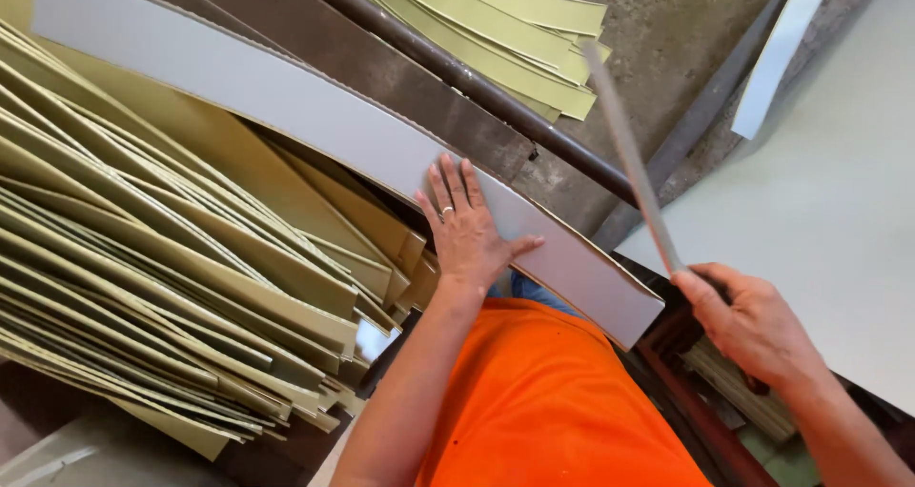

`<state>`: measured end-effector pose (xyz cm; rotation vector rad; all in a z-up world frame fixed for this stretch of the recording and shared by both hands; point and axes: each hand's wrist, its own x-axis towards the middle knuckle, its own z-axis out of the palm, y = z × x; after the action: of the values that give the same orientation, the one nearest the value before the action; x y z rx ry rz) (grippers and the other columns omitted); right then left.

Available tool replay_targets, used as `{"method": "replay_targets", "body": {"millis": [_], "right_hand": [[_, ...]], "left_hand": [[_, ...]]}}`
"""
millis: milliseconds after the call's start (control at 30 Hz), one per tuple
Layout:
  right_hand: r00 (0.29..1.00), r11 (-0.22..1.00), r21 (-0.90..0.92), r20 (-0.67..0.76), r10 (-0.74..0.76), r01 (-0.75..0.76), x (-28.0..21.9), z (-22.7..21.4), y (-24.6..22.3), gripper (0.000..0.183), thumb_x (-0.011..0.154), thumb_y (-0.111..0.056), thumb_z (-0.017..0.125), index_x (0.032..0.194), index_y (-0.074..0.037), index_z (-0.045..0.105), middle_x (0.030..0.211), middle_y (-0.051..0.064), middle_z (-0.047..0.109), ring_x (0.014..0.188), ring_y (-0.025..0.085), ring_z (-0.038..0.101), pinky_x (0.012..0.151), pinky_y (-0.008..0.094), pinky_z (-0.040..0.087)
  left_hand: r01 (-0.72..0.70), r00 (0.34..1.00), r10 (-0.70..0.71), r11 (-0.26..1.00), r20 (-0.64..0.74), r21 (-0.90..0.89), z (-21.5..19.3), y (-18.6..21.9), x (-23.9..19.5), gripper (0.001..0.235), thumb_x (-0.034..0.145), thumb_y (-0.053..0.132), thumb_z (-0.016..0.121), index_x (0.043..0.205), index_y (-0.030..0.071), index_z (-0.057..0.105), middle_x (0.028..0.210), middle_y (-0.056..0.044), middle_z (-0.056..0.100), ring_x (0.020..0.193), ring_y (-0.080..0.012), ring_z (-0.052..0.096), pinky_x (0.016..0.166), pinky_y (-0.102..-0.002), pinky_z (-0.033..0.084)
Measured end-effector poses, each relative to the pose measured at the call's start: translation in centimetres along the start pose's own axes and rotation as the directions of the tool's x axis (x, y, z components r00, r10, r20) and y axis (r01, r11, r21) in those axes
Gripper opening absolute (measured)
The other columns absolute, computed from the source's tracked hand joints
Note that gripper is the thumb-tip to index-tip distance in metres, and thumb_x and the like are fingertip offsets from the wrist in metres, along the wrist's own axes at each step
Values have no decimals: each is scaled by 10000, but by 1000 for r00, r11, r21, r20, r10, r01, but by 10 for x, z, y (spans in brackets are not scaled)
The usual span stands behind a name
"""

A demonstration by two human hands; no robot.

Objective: Trimming the edges of curved metal plates or strips using a thin metal bar to scrape off excess material.

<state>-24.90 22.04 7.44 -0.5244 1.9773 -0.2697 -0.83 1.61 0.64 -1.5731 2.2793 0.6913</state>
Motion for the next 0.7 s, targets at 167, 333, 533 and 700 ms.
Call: {"method": "replay_targets", "body": {"millis": [167, 333, 533, 700], "right_hand": [[986, 997, 59, 154, -61, 52, 4, 20, 43, 388, 1052, -375, 583, 1164, -26, 712, 802, 166, 598, 707, 254, 538, 662, 432, 440], [946, 980, -119, 302, -119, 161, 13, -8, 43, 399, 953, -418, 599, 1035, -68, 774, 831, -6, 739, 787, 150, 675, 711, 300, 551], [987, 943, 294, 82, 136, -155, 27, 0, 51, 425, 1148, -412, 473, 1148, -49, 694, 691, 101, 517, 551, 239, 467, 478, 421, 406], [921, 955, 0, 265, 285, -296, 17, -20, 2, 419, 1052, -467, 554, 1019, -70, 685, 641, 71, 455, 546, 209, 419, 516, 398, 358]], "left_hand": [[-13, 999, 12, 1000, -32, -15, 0, -2, 6, 1537, 523, 775, 831, 1590, -51, 97, 1685, -258, 18, 1561, -424, -19, 1220, -635, 17], [-1, 1000, 1, 1000, -3, 20, -2, -1, 7, 1540, 533, 782, 827, 1585, -60, 83, 1685, -260, 0, 1561, -425, -34, 1216, -646, 10], [-12, 999, 13, 1000, -37, 20, -2, -1, 5, 1568, 506, 816, 805, 1589, -61, 86, 1683, -258, 3, 1562, -421, -33, 1226, -643, 12], [6, 1000, -6, 1000, -13, 3, 5, -5, 2, 1577, 500, 835, 800, 1587, -61, 90, 1682, -259, -6, 1565, -426, -31, 1227, -643, 15]]}}
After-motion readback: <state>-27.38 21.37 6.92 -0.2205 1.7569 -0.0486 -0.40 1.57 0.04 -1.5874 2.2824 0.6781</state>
